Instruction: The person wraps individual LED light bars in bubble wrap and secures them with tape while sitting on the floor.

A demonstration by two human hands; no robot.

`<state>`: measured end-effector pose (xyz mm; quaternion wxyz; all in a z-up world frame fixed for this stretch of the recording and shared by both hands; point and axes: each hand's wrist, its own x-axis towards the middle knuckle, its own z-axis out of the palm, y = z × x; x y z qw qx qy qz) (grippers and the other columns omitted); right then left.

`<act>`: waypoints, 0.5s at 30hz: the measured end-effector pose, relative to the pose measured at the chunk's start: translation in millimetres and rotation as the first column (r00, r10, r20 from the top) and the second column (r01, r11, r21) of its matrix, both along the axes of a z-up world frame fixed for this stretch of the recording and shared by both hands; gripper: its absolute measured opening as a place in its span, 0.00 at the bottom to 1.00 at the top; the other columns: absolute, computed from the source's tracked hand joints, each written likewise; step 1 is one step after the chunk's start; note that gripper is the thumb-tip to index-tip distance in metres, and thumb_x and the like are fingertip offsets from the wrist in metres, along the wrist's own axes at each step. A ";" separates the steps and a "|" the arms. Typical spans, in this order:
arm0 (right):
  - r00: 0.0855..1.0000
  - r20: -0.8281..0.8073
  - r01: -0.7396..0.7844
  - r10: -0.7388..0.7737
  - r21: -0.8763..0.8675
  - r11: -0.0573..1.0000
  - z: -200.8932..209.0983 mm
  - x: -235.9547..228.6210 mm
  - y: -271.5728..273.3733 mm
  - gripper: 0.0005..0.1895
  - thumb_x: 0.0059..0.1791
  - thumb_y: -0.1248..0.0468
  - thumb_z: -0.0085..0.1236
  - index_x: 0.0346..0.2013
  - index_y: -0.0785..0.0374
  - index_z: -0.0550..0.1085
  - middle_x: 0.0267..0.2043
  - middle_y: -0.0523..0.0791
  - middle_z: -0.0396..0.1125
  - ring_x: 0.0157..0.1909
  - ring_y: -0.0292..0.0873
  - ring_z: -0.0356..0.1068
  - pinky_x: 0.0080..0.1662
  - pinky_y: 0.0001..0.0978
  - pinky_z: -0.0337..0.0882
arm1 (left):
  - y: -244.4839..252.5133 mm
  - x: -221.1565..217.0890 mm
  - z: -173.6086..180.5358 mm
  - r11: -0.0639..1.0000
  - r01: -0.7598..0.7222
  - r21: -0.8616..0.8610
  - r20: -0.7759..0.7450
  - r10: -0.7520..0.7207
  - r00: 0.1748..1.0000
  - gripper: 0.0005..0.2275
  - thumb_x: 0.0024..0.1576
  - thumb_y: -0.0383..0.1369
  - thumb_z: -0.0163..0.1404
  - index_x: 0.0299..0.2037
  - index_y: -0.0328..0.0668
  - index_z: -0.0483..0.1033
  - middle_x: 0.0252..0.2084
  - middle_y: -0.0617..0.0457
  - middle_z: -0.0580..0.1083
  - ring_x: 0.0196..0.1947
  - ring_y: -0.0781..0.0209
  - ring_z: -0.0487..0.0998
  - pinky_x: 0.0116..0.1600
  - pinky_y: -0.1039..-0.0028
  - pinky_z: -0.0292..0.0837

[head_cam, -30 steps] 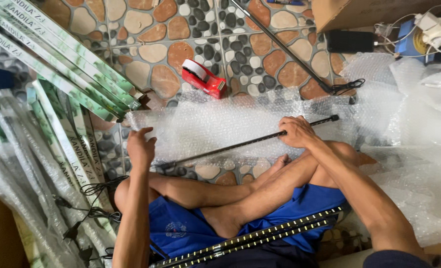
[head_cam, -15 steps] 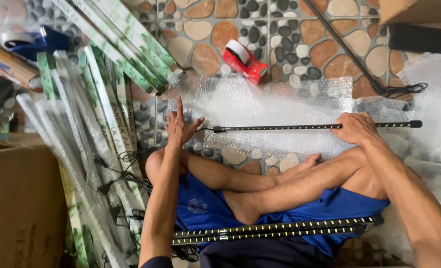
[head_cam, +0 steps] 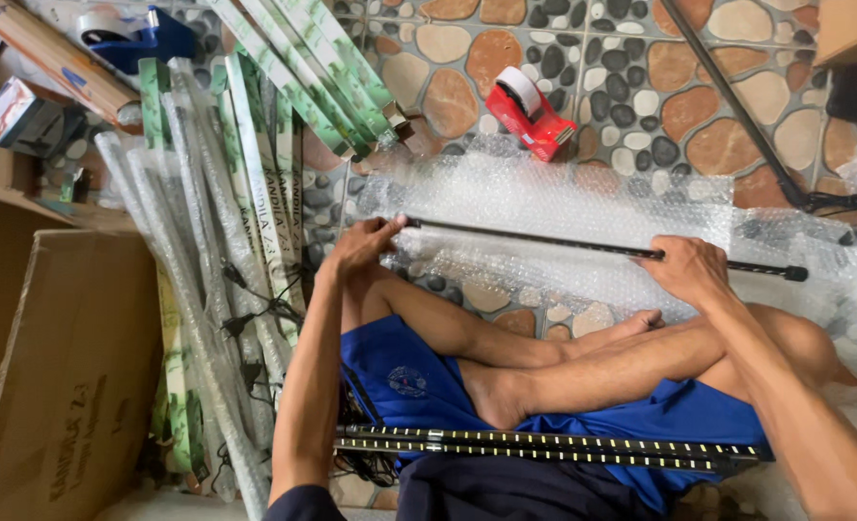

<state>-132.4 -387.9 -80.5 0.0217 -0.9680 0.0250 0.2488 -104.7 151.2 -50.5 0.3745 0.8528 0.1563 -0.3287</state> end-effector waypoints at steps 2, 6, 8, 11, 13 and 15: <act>1.000 0.001 0.009 -0.009 0.029 1.000 0.2 5.0 19.2 0.28 0.50 0.35 0.56 0.24 0.55 0.70 0.34 0.49 0.77 0.47 0.60 0.75 0.46 0.50 0.69 | 13.9 -0.6 16.2 0.992 -0.050 -0.112 -0.133 0.035 0.990 0.36 0.53 0.65 0.41 0.54 0.41 0.81 0.37 0.44 0.82 0.40 0.54 0.82 0.53 0.64 0.73; 0.995 -0.002 0.097 -0.099 0.234 0.967 2.8 14.8 44.4 0.28 0.45 0.35 0.64 0.36 0.56 0.73 0.39 0.51 0.77 0.52 0.60 0.75 0.50 0.51 0.70 | 46.8 8.1 -7.0 0.986 -0.059 0.158 0.232 0.021 0.973 0.21 0.59 0.57 0.51 0.43 0.50 0.84 0.36 0.48 0.79 0.40 0.46 0.78 0.45 0.57 0.70; 0.993 -0.035 0.118 -0.113 0.353 0.928 2.8 16.4 54.7 0.29 0.43 0.40 0.69 0.45 0.56 0.74 0.46 0.52 0.77 0.58 0.60 0.75 0.56 0.52 0.72 | 50.7 14.8 -25.7 0.952 -0.053 0.302 0.311 -0.046 0.949 0.18 0.59 0.56 0.54 0.45 0.56 0.86 0.40 0.46 0.83 0.47 0.35 0.82 0.51 0.49 0.76; 0.997 0.030 0.054 -0.071 0.400 0.915 -8.1 14.3 63.4 0.25 0.44 0.45 0.71 0.44 0.58 0.75 0.48 0.53 0.72 0.59 0.60 0.72 0.57 0.51 0.72 | 44.6 21.9 -49.6 0.860 -0.034 0.509 0.293 -0.136 0.946 0.14 0.59 0.54 0.54 0.51 0.72 0.84 0.43 0.51 0.83 0.45 0.42 0.84 0.51 0.55 0.81; 0.993 0.111 0.005 -0.045 0.338 0.941 -19.6 9.9 60.8 0.23 0.47 0.38 0.65 0.43 0.50 0.75 0.48 0.43 0.68 0.58 0.52 0.72 0.56 0.48 0.73 | 37.4 22.6 -53.4 0.905 -0.027 0.424 0.280 -0.103 0.955 0.22 0.56 0.54 0.56 0.56 0.56 0.79 0.49 0.39 0.80 0.52 0.34 0.82 0.57 0.48 0.77; 0.975 0.221 -0.088 0.014 0.326 0.941 -24.8 9.4 61.3 0.23 0.49 0.36 0.62 0.42 0.49 0.76 0.46 0.43 0.68 0.55 0.51 0.73 0.56 0.48 0.72 | 35.0 26.2 -59.9 0.905 -0.047 0.422 0.266 -0.074 0.961 0.18 0.58 0.50 0.54 0.52 0.52 0.81 0.46 0.40 0.81 0.49 0.35 0.83 0.55 0.49 0.78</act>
